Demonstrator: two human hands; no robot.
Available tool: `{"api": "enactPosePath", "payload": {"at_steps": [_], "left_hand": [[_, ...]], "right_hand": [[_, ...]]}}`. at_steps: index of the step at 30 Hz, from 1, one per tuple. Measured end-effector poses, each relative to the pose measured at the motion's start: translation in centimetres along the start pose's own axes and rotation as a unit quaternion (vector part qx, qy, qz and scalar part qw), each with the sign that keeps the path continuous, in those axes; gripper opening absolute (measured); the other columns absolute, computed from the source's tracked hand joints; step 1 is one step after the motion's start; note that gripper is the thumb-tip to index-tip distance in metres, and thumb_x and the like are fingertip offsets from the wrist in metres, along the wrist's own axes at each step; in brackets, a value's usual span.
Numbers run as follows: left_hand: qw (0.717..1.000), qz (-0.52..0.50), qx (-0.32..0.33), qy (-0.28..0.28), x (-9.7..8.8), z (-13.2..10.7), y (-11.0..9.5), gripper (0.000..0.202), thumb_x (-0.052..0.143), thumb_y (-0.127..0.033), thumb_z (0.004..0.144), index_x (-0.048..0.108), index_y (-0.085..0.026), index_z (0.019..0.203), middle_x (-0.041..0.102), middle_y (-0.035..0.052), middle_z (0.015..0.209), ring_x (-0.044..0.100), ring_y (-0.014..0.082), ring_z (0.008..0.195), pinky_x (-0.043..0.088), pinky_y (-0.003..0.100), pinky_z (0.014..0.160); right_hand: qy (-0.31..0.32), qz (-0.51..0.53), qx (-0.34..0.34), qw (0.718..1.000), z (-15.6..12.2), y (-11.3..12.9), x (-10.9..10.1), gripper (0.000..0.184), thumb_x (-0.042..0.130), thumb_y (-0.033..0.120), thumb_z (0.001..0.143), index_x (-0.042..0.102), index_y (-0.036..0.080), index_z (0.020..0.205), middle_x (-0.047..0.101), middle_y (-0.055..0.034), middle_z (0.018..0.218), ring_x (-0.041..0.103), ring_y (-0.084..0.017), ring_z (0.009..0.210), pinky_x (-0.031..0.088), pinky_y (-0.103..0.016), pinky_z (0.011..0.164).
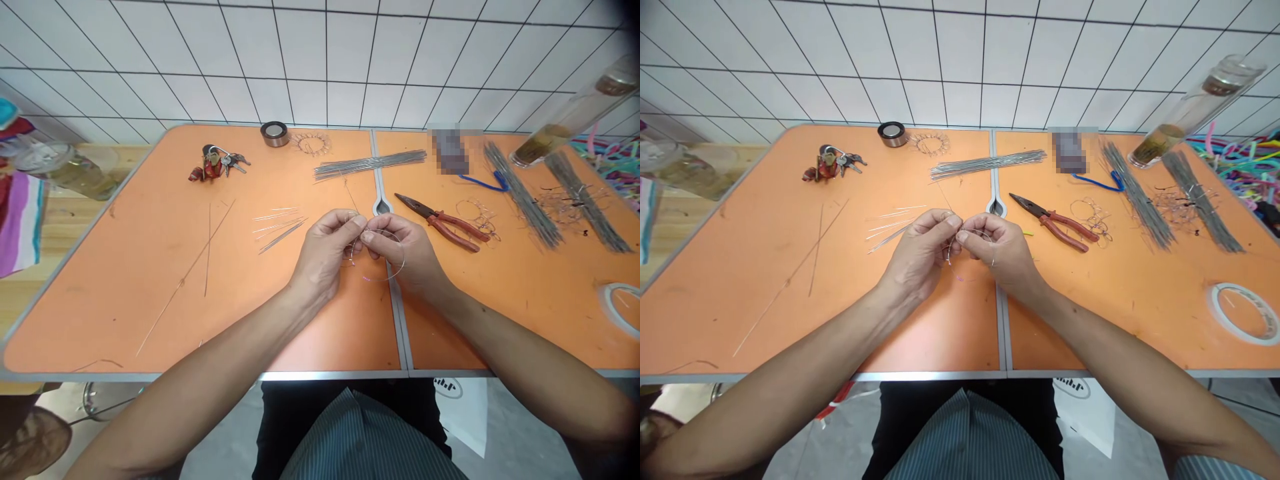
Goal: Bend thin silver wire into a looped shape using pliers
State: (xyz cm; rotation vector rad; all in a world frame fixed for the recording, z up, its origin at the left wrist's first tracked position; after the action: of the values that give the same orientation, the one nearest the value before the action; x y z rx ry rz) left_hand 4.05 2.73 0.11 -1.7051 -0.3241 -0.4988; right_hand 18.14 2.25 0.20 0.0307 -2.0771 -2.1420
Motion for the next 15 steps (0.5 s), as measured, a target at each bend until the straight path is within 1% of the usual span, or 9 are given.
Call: {"api": "enactPosePath", "payload": {"at_steps": [4, 8, 12, 15], "left_hand": [[1.000, 0.003, -0.002, -0.003, -0.2, 0.2, 0.1, 0.023, 0.089, -0.027, 0.081, 0.069, -0.018, 0.074, 0.060, -0.0032, 0.067, 0.052, 0.0068, 0.059, 0.038, 0.020, 0.057], [1.000, 0.007, -0.009, -0.013, -0.2, 0.3, 0.0, 0.027, 0.093, -0.031, 0.076, 0.069, -0.019, 0.074, 0.059, -0.0040, 0.065, 0.050, 0.0068, 0.056, 0.038, 0.021, 0.055], [1.000, 0.025, -0.002, -0.014, -0.1, 0.2, -0.2, 0.031, 0.095, -0.035, 0.074, 0.068, -0.020, 0.074, 0.058, -0.0045, 0.065, 0.050, 0.0069, 0.055, 0.039, 0.022, 0.055], [0.999, 0.038, -0.005, -0.009, -0.1, 0.2, -0.2, 0.031, 0.093, -0.036, 0.076, 0.067, -0.020, 0.074, 0.060, -0.0041, 0.067, 0.051, 0.0068, 0.056, 0.039, 0.022, 0.055]], "right_hand": [[0.003, -0.014, -0.007, 1.000, -0.1, 0.3, 0.0, 0.026, 0.091, 0.040, 0.083, 0.072, 0.022, 0.083, 0.070, 0.0011, 0.074, 0.058, -0.013, 0.066, 0.049, -0.029, 0.066], [-0.017, -0.055, -0.057, 0.997, -0.5, 0.8, 0.0, 0.024, 0.090, 0.039, 0.084, 0.072, 0.023, 0.089, 0.071, 0.0003, 0.079, 0.064, -0.015, 0.072, 0.054, -0.031, 0.070], [-0.049, -0.126, -0.086, 0.987, -0.9, 1.1, -0.3, 0.019, 0.082, 0.038, 0.092, 0.073, 0.023, 0.088, 0.069, 0.0002, 0.078, 0.059, -0.015, 0.068, 0.049, -0.031, 0.066], [-0.056, -0.144, -0.092, 0.984, -1.0, 1.0, -0.5, 0.017, 0.078, 0.036, 0.095, 0.072, 0.022, 0.086, 0.067, 0.0004, 0.076, 0.057, -0.014, 0.068, 0.046, -0.032, 0.065]]}}
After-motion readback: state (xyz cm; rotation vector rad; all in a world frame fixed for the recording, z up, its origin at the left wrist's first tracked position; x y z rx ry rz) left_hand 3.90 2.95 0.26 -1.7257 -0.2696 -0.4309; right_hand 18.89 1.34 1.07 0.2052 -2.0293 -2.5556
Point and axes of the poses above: each hand's wrist, its own z-axis towards the middle knuckle, its own x-axis out of the palm, y = z × x, the point moved 4 cm from there along z, towards the middle knuckle
